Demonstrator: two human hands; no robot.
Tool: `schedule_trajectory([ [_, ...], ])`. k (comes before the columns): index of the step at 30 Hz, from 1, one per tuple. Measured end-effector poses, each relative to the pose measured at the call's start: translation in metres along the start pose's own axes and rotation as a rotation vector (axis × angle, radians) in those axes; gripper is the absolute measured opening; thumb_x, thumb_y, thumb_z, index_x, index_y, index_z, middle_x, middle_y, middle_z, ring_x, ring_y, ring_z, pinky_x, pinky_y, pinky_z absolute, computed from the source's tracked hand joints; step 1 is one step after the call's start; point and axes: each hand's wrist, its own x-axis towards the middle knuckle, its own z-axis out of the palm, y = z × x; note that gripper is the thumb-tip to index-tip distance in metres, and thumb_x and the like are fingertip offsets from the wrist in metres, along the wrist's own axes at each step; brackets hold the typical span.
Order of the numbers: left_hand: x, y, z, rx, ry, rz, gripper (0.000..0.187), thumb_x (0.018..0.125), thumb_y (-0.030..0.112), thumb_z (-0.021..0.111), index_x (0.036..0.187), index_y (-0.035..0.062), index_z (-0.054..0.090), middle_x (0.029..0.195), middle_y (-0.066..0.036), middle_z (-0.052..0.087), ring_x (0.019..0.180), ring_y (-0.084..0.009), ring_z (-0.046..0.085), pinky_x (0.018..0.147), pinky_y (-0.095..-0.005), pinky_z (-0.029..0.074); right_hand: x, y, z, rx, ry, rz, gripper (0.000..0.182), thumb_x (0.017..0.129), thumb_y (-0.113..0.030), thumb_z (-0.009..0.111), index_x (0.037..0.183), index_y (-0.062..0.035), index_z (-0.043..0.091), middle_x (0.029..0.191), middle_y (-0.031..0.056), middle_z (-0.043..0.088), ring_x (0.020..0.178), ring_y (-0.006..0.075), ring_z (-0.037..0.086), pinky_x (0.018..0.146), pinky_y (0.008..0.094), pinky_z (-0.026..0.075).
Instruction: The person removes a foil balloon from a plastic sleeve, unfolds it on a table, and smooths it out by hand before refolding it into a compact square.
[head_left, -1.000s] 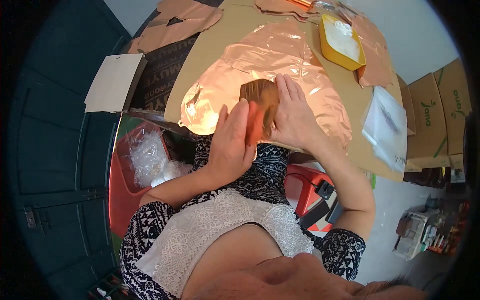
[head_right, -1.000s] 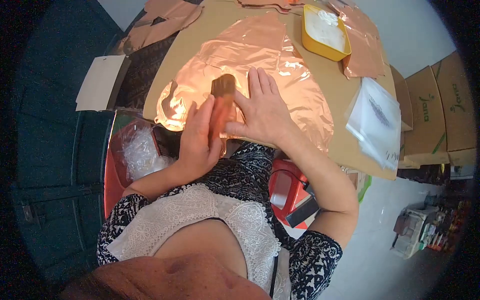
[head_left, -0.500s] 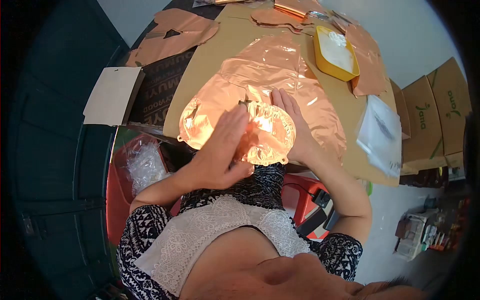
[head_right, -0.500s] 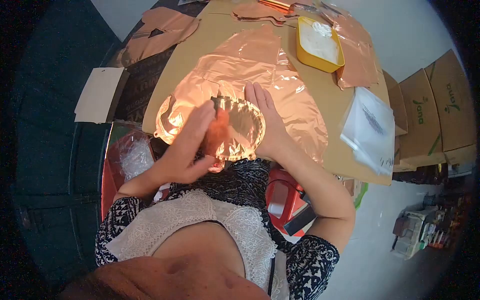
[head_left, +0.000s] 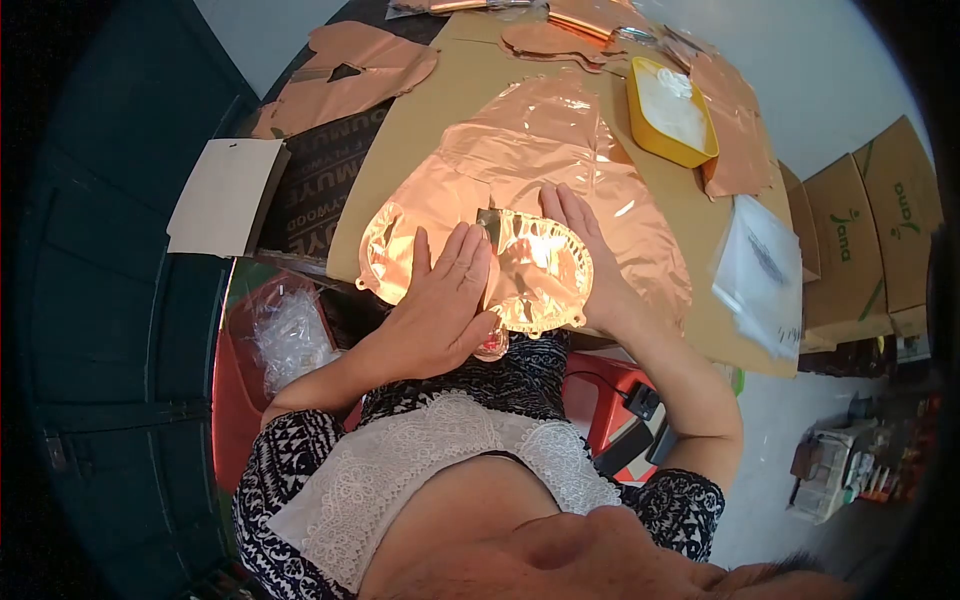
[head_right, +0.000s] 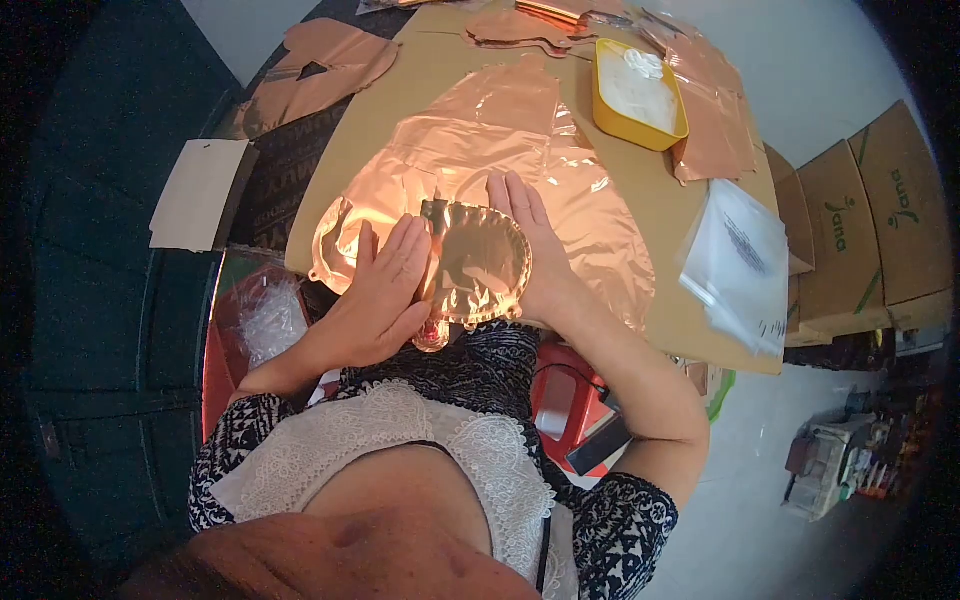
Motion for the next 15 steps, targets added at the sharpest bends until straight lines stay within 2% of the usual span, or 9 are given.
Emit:
schedule_trajectory([
  [4,0.003,-0.002,0.001,0.003,-0.01,0.025,0.072,0.095,0.032,0.047,0.143,-0.0156,0.021,0.15,-0.036,0.021,0.144,-0.0472,0.014,0.111,-0.0674,0.001,0.0,-0.002,-0.003,-0.001,0.008,-0.015,0.067,0.087,-0.05,0.052,0.139,-0.0082,0.048,0.155,0.0294,0.017,0.144,0.047,0.012,0.118,0.0498,0.014],
  [7,0.005,-0.002,-0.001,0.027,-0.032,0.039,0.071,0.095,0.032,0.046,0.143,-0.0144,0.022,0.151,-0.033,0.022,0.145,-0.0445,0.014,0.11,-0.0677,0.0,-0.002,0.004,0.008,-0.04,0.039,-0.015,0.069,0.085,-0.049,0.055,0.141,-0.0099,0.046,0.157,0.0253,0.016,0.144,0.0439,0.013,0.118,0.0498,0.015],
  [15,0.011,-0.004,-0.01,0.059,-0.094,0.072,0.071,0.095,0.032,0.046,0.146,-0.0113,0.022,0.154,-0.028,0.022,0.146,-0.0396,0.015,0.113,-0.063,-0.002,-0.001,-0.001,0.004,0.004,0.039,0.007,0.061,0.089,-0.045,0.049,0.137,-0.0068,0.051,0.155,0.0287,0.018,0.143,0.047,0.014,0.118,0.0513,0.014],
])
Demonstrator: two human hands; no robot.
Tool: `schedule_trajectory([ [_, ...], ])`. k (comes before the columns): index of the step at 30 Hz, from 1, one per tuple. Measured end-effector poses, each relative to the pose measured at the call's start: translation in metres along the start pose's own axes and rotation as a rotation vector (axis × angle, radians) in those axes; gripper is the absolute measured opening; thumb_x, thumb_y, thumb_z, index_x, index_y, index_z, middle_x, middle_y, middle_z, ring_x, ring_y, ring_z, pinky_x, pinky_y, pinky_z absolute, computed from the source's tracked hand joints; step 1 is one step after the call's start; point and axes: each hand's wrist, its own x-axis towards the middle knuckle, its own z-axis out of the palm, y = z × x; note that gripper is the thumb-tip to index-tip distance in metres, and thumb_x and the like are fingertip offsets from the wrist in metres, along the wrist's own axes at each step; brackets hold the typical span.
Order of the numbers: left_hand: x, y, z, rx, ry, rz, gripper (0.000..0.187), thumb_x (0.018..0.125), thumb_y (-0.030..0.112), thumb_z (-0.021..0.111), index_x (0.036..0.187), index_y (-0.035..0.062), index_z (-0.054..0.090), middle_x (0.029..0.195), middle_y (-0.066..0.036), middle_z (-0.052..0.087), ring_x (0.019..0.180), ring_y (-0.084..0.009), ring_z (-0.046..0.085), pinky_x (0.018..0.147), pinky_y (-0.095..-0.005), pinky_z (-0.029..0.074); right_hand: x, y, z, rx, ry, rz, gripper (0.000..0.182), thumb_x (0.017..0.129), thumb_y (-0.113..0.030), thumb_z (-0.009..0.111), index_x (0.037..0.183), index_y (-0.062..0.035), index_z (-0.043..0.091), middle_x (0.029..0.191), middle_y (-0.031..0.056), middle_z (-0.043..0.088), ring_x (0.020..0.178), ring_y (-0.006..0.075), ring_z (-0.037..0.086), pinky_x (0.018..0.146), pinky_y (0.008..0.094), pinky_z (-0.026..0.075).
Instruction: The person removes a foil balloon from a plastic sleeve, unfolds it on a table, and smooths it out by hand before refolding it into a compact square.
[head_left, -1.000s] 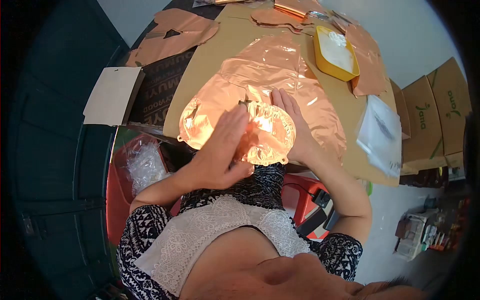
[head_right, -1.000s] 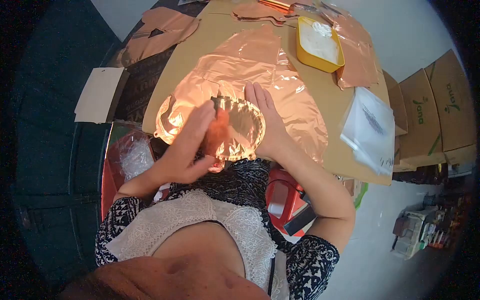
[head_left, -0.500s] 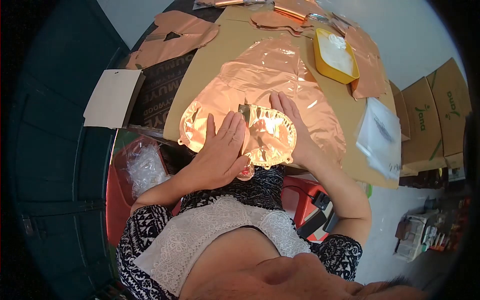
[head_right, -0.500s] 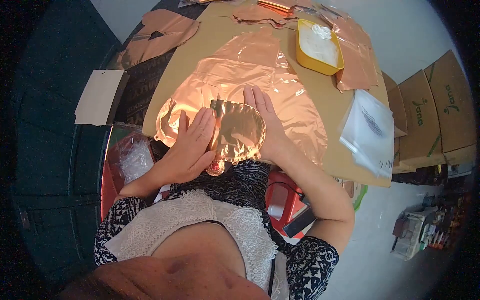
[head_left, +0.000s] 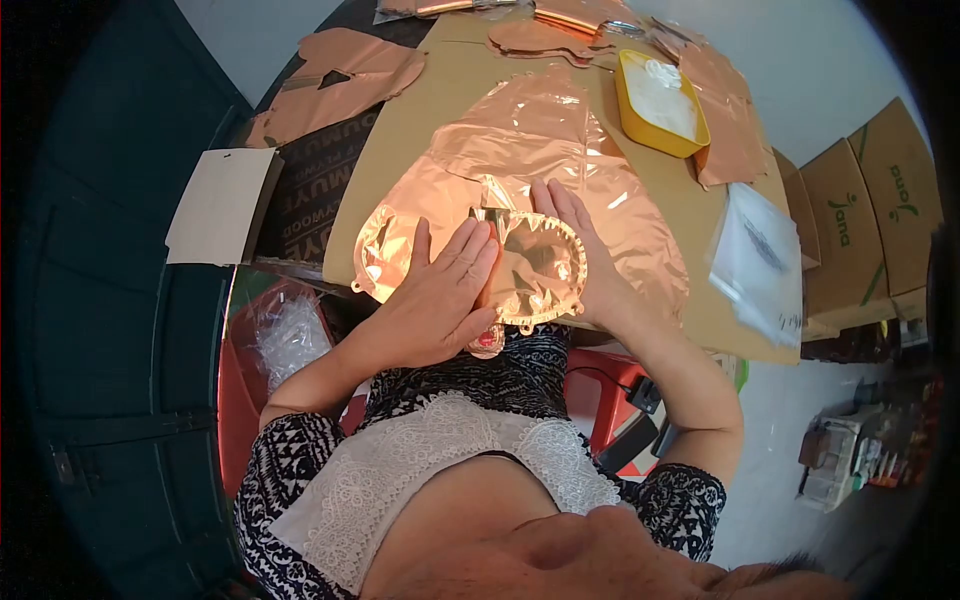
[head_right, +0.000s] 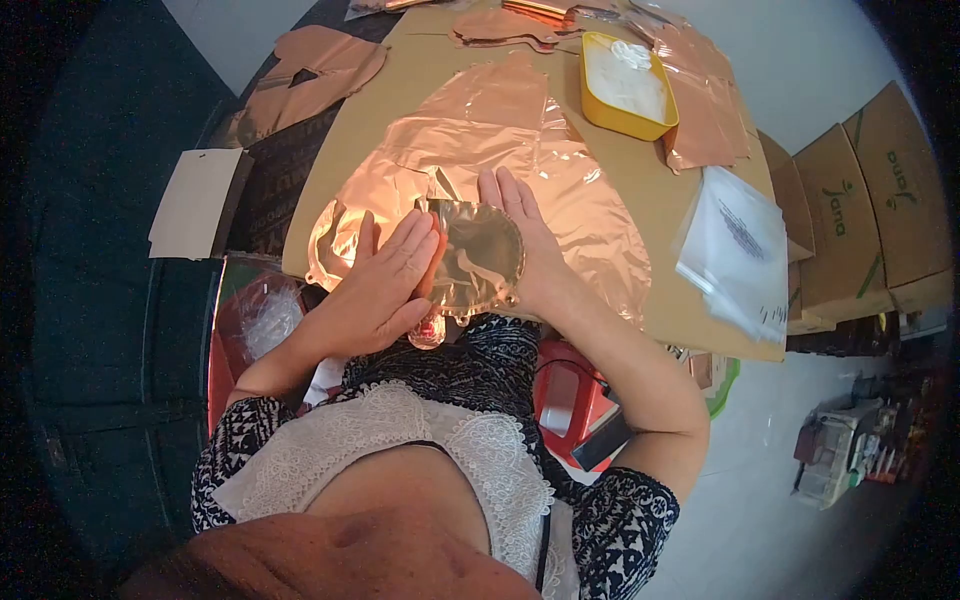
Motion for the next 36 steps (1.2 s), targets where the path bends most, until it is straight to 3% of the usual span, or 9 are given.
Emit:
schedule_trajectory([
  [8,0.008,-0.004,-0.01,0.056,-0.078,0.058,0.072,0.097,0.04,0.044,0.146,-0.0083,0.024,0.154,-0.027,0.023,0.146,-0.0383,0.018,0.115,-0.0586,0.001,0.001,-0.003,-0.007,-0.055,-0.025,-0.024,0.076,0.089,-0.048,0.049,0.146,-0.0012,0.033,0.151,0.0325,0.022,0.142,0.0484,0.016,0.117,0.0532,0.014],
  [10,0.01,-0.005,-0.012,0.061,-0.057,0.093,0.07,0.097,0.044,0.043,0.145,-0.0053,0.03,0.151,-0.026,0.028,0.144,-0.0366,0.022,0.114,-0.0603,0.008,0.0,-0.003,-0.009,-0.037,-0.005,-0.041,0.081,0.088,-0.049,0.049,0.147,0.0016,0.028,0.15,0.0335,0.023,0.142,0.0487,0.018,0.117,0.0533,0.014],
  [14,0.014,-0.009,-0.013,0.112,-0.037,0.146,0.067,0.096,0.046,0.044,0.143,-0.0014,0.035,0.147,-0.025,0.033,0.141,-0.0358,0.027,0.113,-0.0609,0.014,0.0,-0.001,-0.006,-0.024,0.02,-0.047,0.085,0.086,-0.051,0.051,0.146,0.005,0.028,0.149,0.0341,0.025,0.141,0.0488,0.02,0.117,0.053,0.015],
  [17,0.015,-0.008,-0.016,0.112,-0.127,0.114,0.073,0.097,0.048,0.039,0.147,-0.0039,0.028,0.152,-0.026,0.027,0.144,-0.0384,0.022,0.116,-0.0561,0.006,0.001,0.001,-0.003,-0.074,-0.01,-0.035,0.088,0.084,-0.052,0.054,0.146,0.0053,0.028,0.149,0.0336,0.025,0.141,0.0488,0.019,0.117,0.0524,0.016],
  [20,0.015,-0.009,-0.012,0.134,-0.036,0.16,0.069,0.094,0.048,0.046,0.142,-0.0017,0.036,0.146,-0.025,0.034,0.139,-0.0387,0.029,0.112,-0.0602,0.017,0.0,0.001,-0.004,0.011,0.033,-0.034,0.092,0.081,-0.05,0.059,0.147,0.0052,0.026,0.15,0.0318,0.024,0.141,0.0488,0.019,0.116,0.0525,0.017],
  [22,0.013,-0.008,-0.009,0.133,-0.032,0.153,0.071,0.093,0.049,0.046,0.142,-0.0022,0.036,0.146,-0.026,0.034,0.14,-0.0396,0.028,0.112,-0.0592,0.017,-0.001,0.003,-0.002,0.025,0.063,-0.036,0.098,0.076,-0.049,0.065,0.147,0.0049,0.024,0.151,0.0293,0.024,0.142,0.0479,0.018,0.116,0.0528,0.019],
  [28,0.012,-0.012,-0.002,0.112,-0.019,0.158,0.079,0.09,0.054,0.051,0.141,-0.0054,0.037,0.147,-0.028,0.033,0.14,-0.0418,0.028,0.113,-0.0567,0.02,-0.008,0.032,-0.038,0.328,-0.142,0.003,0.077,0.082,-0.018,0.064,0.148,-0.0001,0.028,0.154,0.0282,0.023,0.145,0.0406,0.018,0.12,0.0439,0.016],
  [34,0.012,-0.009,-0.001,0.086,-0.005,0.146,0.091,0.084,0.063,0.055,0.14,-0.0067,0.037,0.146,-0.029,0.034,0.14,-0.0436,0.028,0.113,-0.0562,0.02,-0.02,0.054,-0.075,0.562,0.048,0.391,0.057,0.092,-0.017,0.057,0.144,-0.001,0.038,0.152,0.0177,0.035,0.142,0.0329,0.03,0.117,0.0387,0.023],
  [36,0.011,-0.01,-0.001,0.076,0.003,0.15,0.093,0.082,0.063,0.058,0.14,-0.0071,0.038,0.146,-0.03,0.034,0.139,-0.0439,0.029,0.113,-0.0564,0.02,-0.012,0.036,-0.075,0.405,-0.015,0.348,0.06,0.096,-0.024,0.052,0.145,0.0033,0.033,0.153,0.0239,0.029,0.144,0.0353,0.024,0.118,0.0401,0.02],
])
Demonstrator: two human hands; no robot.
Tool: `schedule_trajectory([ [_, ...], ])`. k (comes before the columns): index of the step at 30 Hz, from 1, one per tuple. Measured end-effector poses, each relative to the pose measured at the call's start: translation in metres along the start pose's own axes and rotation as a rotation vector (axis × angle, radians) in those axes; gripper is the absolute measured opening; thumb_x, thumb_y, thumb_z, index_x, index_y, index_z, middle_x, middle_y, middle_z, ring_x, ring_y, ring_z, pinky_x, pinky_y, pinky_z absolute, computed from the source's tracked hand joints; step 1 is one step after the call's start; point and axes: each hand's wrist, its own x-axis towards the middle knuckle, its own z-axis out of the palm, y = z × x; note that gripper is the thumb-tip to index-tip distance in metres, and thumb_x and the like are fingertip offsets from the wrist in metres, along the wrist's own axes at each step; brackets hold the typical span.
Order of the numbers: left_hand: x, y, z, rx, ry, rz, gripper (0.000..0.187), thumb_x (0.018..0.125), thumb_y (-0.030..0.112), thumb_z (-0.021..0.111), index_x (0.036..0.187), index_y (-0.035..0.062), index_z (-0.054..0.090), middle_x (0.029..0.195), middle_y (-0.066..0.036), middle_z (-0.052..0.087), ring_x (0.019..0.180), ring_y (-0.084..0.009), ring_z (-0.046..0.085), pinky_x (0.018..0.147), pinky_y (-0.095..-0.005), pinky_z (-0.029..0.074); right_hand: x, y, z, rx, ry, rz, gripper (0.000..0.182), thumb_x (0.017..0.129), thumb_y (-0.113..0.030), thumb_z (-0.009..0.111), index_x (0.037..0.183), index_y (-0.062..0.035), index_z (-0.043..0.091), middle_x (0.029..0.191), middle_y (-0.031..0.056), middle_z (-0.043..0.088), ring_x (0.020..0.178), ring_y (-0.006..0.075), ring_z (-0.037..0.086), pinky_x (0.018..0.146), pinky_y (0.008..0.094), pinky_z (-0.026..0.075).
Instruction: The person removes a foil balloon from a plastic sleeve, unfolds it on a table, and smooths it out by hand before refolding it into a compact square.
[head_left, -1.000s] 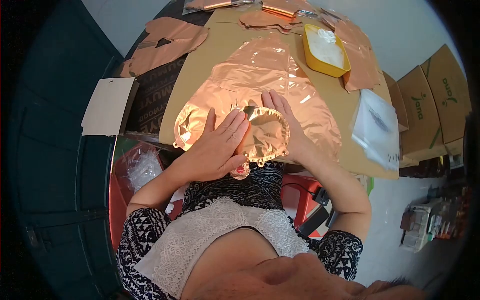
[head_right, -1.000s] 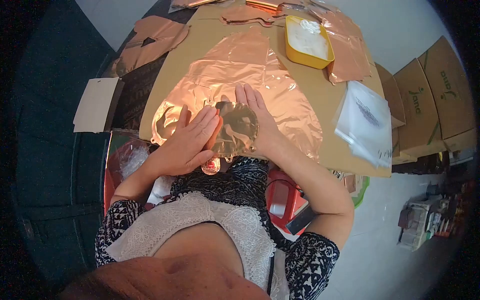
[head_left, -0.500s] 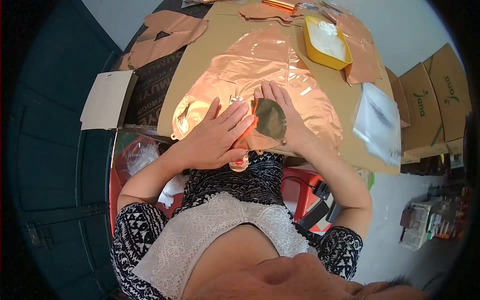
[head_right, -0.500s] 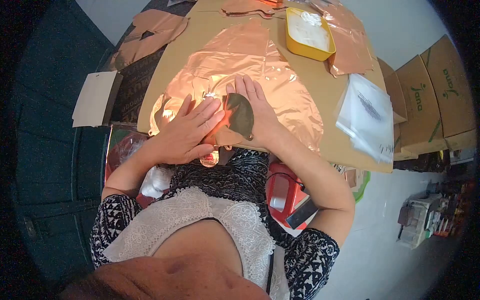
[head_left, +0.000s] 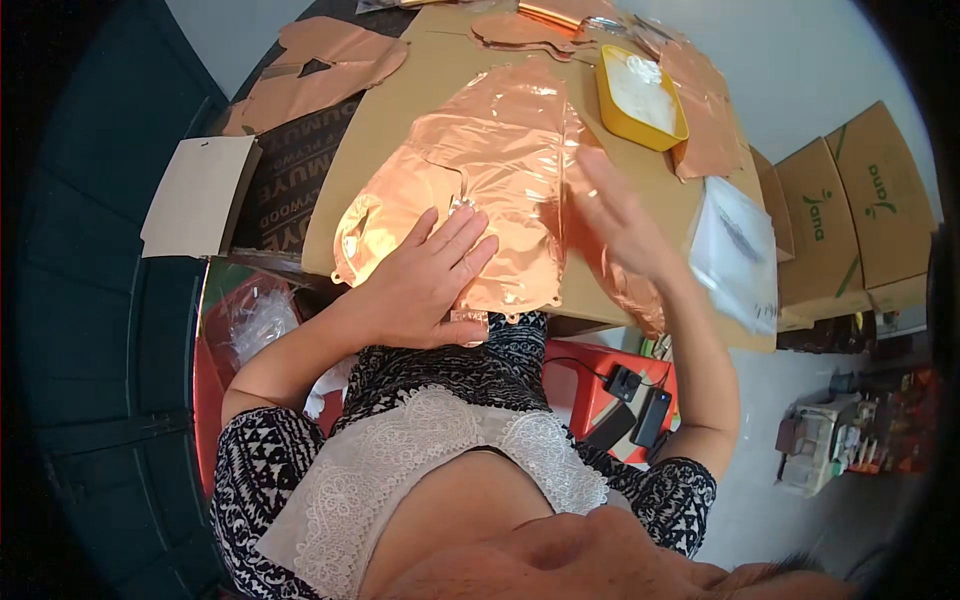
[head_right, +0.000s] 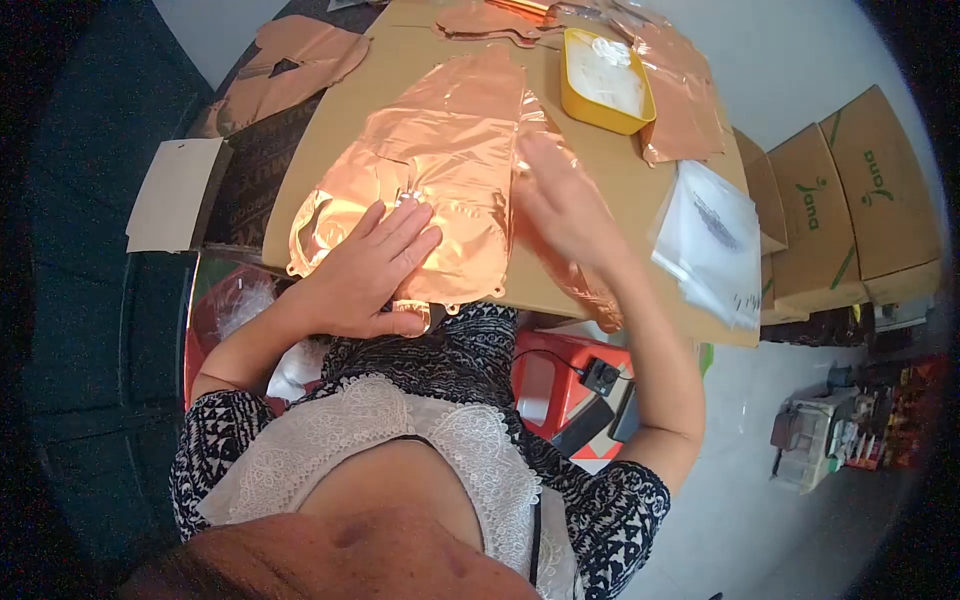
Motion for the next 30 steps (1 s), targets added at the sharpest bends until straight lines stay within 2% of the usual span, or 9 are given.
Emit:
schedule_trajectory([
  [2,0.0,0.0,-0.002,-0.003,-0.021,-0.001,0.094,0.082,0.062,0.058,0.14,-0.008,0.036,0.148,-0.03,0.03,0.14,-0.0449,0.027,0.113,-0.0565,0.019,0.005,-0.031,0.009,-0.197,-0.046,-0.046,0.064,0.097,-0.032,0.049,0.144,0.0078,0.031,0.151,0.0301,0.028,0.144,0.0393,0.022,0.119,0.0426,0.019],
  [3,0.0,0.0,-0.001,-0.002,-0.011,0.002,0.095,0.081,0.062,0.059,0.14,-0.0081,0.035,0.148,-0.03,0.031,0.14,-0.0449,0.027,0.113,-0.0567,0.02,0.01,-0.011,0.036,-0.255,0.047,-0.227,0.068,0.096,-0.035,0.052,0.142,0.0098,0.032,0.148,0.0332,0.03,0.141,0.0451,0.024,0.118,0.0475,0.019],
  [5,0.0,0.001,0.0,-0.001,0.006,0.007,0.096,0.08,0.062,0.061,0.14,-0.0084,0.035,0.147,-0.031,0.031,0.14,-0.0449,0.027,0.113,-0.057,0.02,0.016,-0.01,0.061,-0.436,0.12,-0.31,0.072,0.094,-0.042,0.052,0.141,0.0091,0.034,0.146,0.0337,0.032,0.139,0.0493,0.025,0.116,0.0525,0.019],
  [19,-0.001,0.003,0.002,0.014,0.066,0.011,0.094,0.082,0.062,0.06,0.14,-0.0086,0.038,0.144,-0.031,0.037,0.139,-0.0433,0.03,0.114,-0.0549,0.021,0.02,-0.012,0.075,-0.508,0.035,-0.252,0.074,0.097,-0.052,0.042,0.144,0.0037,0.034,0.148,0.0338,0.029,0.14,0.0478,0.024,0.115,0.0535,0.02],
  [22,-0.003,-0.002,0.001,-0.084,0.086,0.004,0.089,0.084,0.055,0.062,0.14,-0.0093,0.036,0.145,-0.032,0.035,0.14,-0.0426,0.029,0.114,-0.0534,0.021,0.02,-0.014,0.075,-0.509,0.034,-0.25,0.074,0.096,-0.053,0.042,0.144,0.0034,0.034,0.147,0.0337,0.029,0.14,0.0475,0.024,0.115,0.053,0.019],
  [25,-0.005,-0.015,-0.009,-0.209,0.243,-0.013,0.074,0.085,0.042,0.064,0.135,-0.0074,0.042,0.138,-0.032,0.041,0.132,-0.0436,0.037,0.109,-0.0522,0.028,0.021,-0.013,0.075,-0.507,0.041,-0.247,0.076,0.095,-0.054,0.044,0.144,0.0034,0.034,0.147,0.0336,0.029,0.14,0.0473,0.025,0.115,0.0535,0.019],
  [26,-0.003,-0.025,-0.015,-0.272,0.177,-0.146,0.051,0.084,0.03,0.064,0.12,-0.0046,0.053,0.119,-0.027,0.052,0.113,-0.0432,0.049,0.098,-0.0512,0.036,0.021,-0.013,0.076,-0.503,0.046,-0.247,0.076,0.094,-0.054,0.044,0.144,0.0034,0.034,0.147,0.0335,0.03,0.139,0.0473,0.025,0.115,0.0538,0.019],
  [29,-0.019,-0.034,-0.009,-0.002,0.702,-0.487,0.033,0.085,0.026,0.062,0.103,-0.0013,0.058,0.1,-0.021,0.057,0.095,-0.04,0.053,0.086,-0.05,0.04,0.021,-0.016,0.074,-0.533,0.016,-0.229,0.075,0.096,-0.055,0.042,0.144,0.002,0.034,0.149,0.0322,0.028,0.14,0.0476,0.025,0.114,0.0564,0.019],
  [30,-0.023,-0.038,-0.011,0.062,0.657,-0.571,0.03,0.084,0.025,0.062,0.099,-0.0011,0.059,0.098,-0.02,0.058,0.093,-0.039,0.053,0.084,-0.0497,0.04,0.022,-0.016,0.075,-0.546,0.028,-0.246,0.076,0.095,-0.055,0.044,0.144,0.0024,0.034,0.148,0.0329,0.029,0.139,0.0476,0.026,0.113,0.0571,0.019],
])
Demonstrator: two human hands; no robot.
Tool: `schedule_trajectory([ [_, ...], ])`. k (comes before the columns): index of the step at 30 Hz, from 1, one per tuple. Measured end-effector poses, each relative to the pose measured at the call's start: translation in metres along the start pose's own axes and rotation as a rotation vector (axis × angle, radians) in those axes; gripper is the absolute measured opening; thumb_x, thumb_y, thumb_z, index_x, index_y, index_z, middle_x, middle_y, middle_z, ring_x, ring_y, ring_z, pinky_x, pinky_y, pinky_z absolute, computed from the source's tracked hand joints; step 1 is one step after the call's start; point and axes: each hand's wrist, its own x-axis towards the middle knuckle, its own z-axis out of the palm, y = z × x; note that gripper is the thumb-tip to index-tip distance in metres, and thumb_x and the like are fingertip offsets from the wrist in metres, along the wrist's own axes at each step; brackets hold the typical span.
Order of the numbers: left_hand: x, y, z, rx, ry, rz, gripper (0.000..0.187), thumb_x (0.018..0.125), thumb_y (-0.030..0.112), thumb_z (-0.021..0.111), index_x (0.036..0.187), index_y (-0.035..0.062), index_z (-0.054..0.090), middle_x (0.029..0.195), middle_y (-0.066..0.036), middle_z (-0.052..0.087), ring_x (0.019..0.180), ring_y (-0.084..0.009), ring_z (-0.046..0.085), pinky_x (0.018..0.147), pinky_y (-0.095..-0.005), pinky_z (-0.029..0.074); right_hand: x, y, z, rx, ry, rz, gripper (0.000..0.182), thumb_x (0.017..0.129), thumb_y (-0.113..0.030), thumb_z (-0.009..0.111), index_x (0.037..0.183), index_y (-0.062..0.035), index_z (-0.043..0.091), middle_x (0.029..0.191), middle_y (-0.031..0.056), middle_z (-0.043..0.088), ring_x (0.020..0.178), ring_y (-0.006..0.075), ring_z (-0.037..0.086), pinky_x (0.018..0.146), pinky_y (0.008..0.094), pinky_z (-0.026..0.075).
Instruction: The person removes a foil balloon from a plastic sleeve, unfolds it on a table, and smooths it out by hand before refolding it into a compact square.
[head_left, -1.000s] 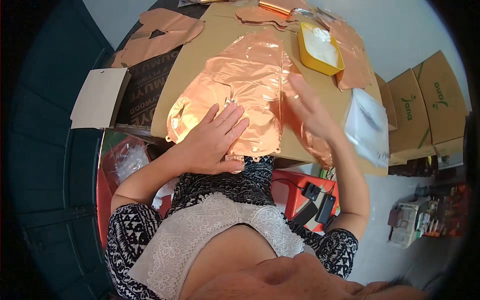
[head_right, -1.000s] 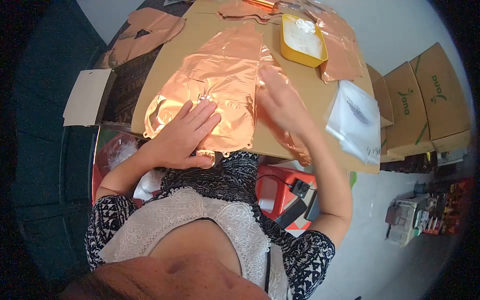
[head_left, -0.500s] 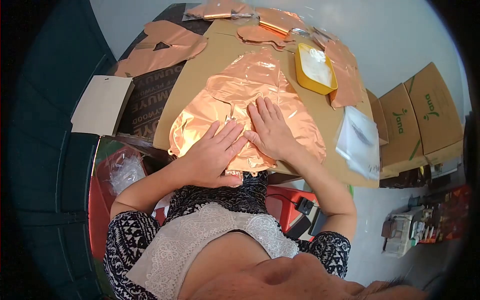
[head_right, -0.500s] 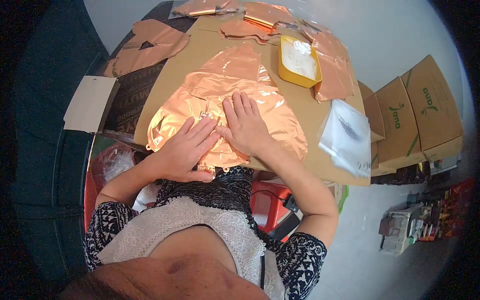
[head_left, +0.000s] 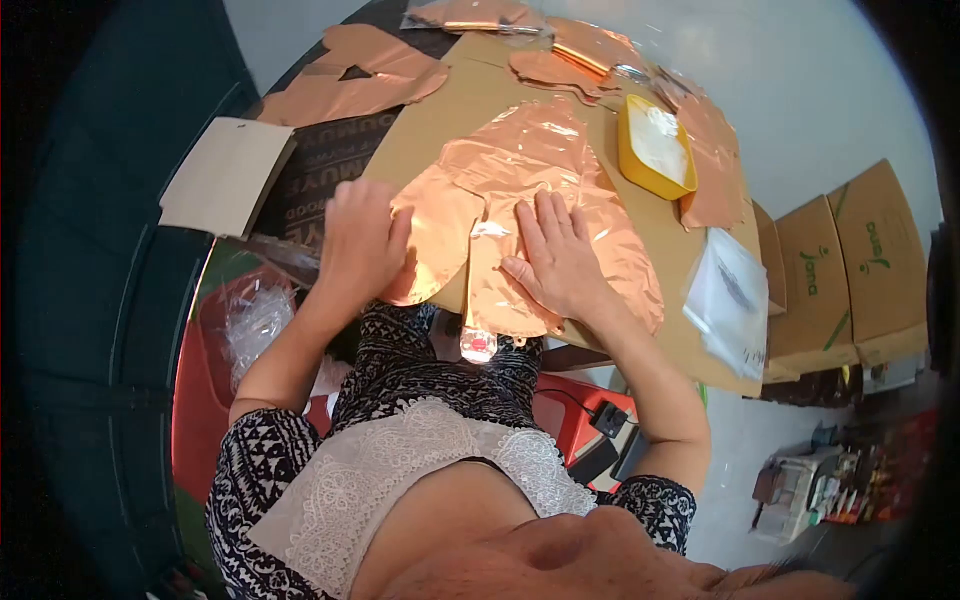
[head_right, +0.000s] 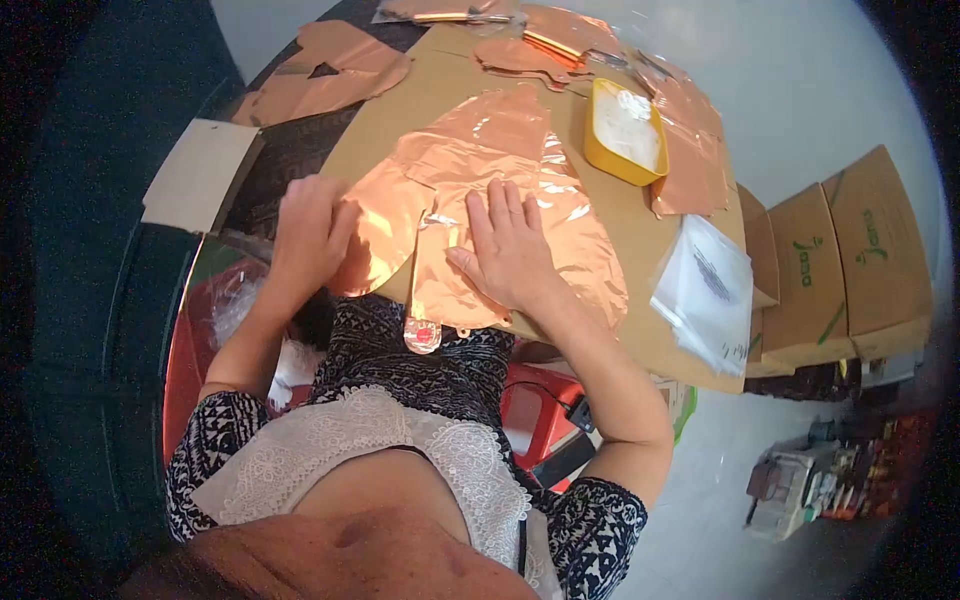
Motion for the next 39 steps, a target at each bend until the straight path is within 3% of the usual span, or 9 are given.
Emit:
schedule_trajectory([
  [2,0.006,-0.005,-0.007,0.183,-0.048,-0.106,0.026,0.084,0.024,0.061,0.091,-0.0008,0.063,0.094,-0.018,0.061,0.091,-0.0369,0.054,0.08,-0.0491,0.04,0.001,0.001,0.002,-0.032,0.031,-0.025,0.079,0.092,-0.056,0.048,0.143,0.0033,0.036,0.145,0.0344,0.032,0.137,0.0478,0.028,0.112,0.0586,0.02],
  [8,0.017,-0.011,0.004,0.318,-0.144,-0.109,0.03,0.08,0.029,0.061,0.075,0.0,0.067,0.084,-0.017,0.065,0.083,-0.0347,0.057,0.074,-0.0473,0.04,0.001,0.0,0.003,-0.046,0.055,-0.046,0.081,0.09,-0.06,0.049,0.143,0.0008,0.039,0.144,0.0351,0.034,0.135,0.0488,0.031,0.11,0.0592,0.022],
  [14,0.032,-0.019,0.009,0.381,-0.188,-0.063,0.03,0.079,0.03,0.061,0.073,0.0003,0.065,0.081,-0.019,0.064,0.082,-0.037,0.057,0.073,-0.0494,0.038,0.002,-0.003,0.002,-0.022,0.029,-0.025,0.082,0.09,-0.061,0.047,0.144,0.0003,0.037,0.145,0.0349,0.032,0.137,0.0484,0.029,0.111,0.0593,0.021],
  [20,0.046,-0.025,0.015,0.319,-0.352,-0.084,0.02,0.075,0.016,0.058,0.072,-0.0011,0.067,0.082,-0.021,0.067,0.082,-0.0377,0.059,0.072,-0.0471,0.038,0.002,-0.004,-0.001,-0.012,-0.01,-0.01,0.079,0.094,-0.056,0.044,0.144,0.0047,0.032,0.148,0.0328,0.028,0.138,0.048,0.025,0.113,0.0586,0.019],
  [26,0.051,-0.035,0.019,0.219,-0.273,-0.032,0.02,0.076,0.013,0.056,0.066,-0.0039,0.063,0.07,-0.027,0.063,0.07,-0.042,0.063,0.067,-0.0498,0.045,0.0,0.0,0.006,-0.019,0.025,-0.026,0.073,0.095,-0.049,0.045,0.143,0.0051,0.034,0.147,0.0326,0.03,0.139,0.0474,0.027,0.113,0.0584,0.019],
  [29,0.057,-0.029,0.009,-0.006,-0.361,-0.209,0.021,0.077,0.013,0.055,0.067,-0.0043,0.062,0.064,-0.027,0.061,0.065,-0.0415,0.064,0.063,-0.0477,0.049,0.001,-0.001,0.005,-0.013,0.023,-0.021,0.072,0.095,-0.047,0.047,0.143,0.0052,0.034,0.147,0.0326,0.031,0.139,0.0474,0.027,0.113,0.0584,0.02],
  [32,0.065,-0.032,0.008,-0.04,-0.444,-0.269,0.019,0.077,0.012,0.055,0.071,-0.0039,0.063,0.063,-0.024,0.061,0.065,-0.0394,0.064,0.063,-0.0453,0.05,0.0,-0.001,0.005,-0.008,0.024,-0.021,0.072,0.095,-0.047,0.047,0.143,0.0052,0.034,0.147,0.0324,0.03,0.139,0.0475,0.026,0.113,0.0583,0.02],
  [35,0.072,-0.012,-0.004,-0.152,-0.558,-0.545,0.016,0.075,0.01,0.057,0.074,-0.0046,0.064,0.066,-0.022,0.063,0.069,-0.0376,0.066,0.066,-0.0435,0.051,0.0,-0.002,0.005,0.001,0.014,-0.008,0.072,0.094,-0.047,0.048,0.143,0.005,0.034,0.147,0.0327,0.031,0.138,0.0479,0.027,0.112,0.0583,0.021],
  [39,0.07,-0.029,0.008,-0.077,-0.491,-0.36,0.014,0.074,0.008,0.06,0.078,-0.004,0.066,0.075,-0.023,0.065,0.079,-0.0372,0.067,0.072,-0.0424,0.052,0.001,-0.001,0.005,0.005,0.015,-0.014,0.071,0.095,-0.047,0.046,0.143,0.0044,0.034,0.147,0.0327,0.03,0.139,0.0476,0.026,0.113,0.0567,0.02],
])
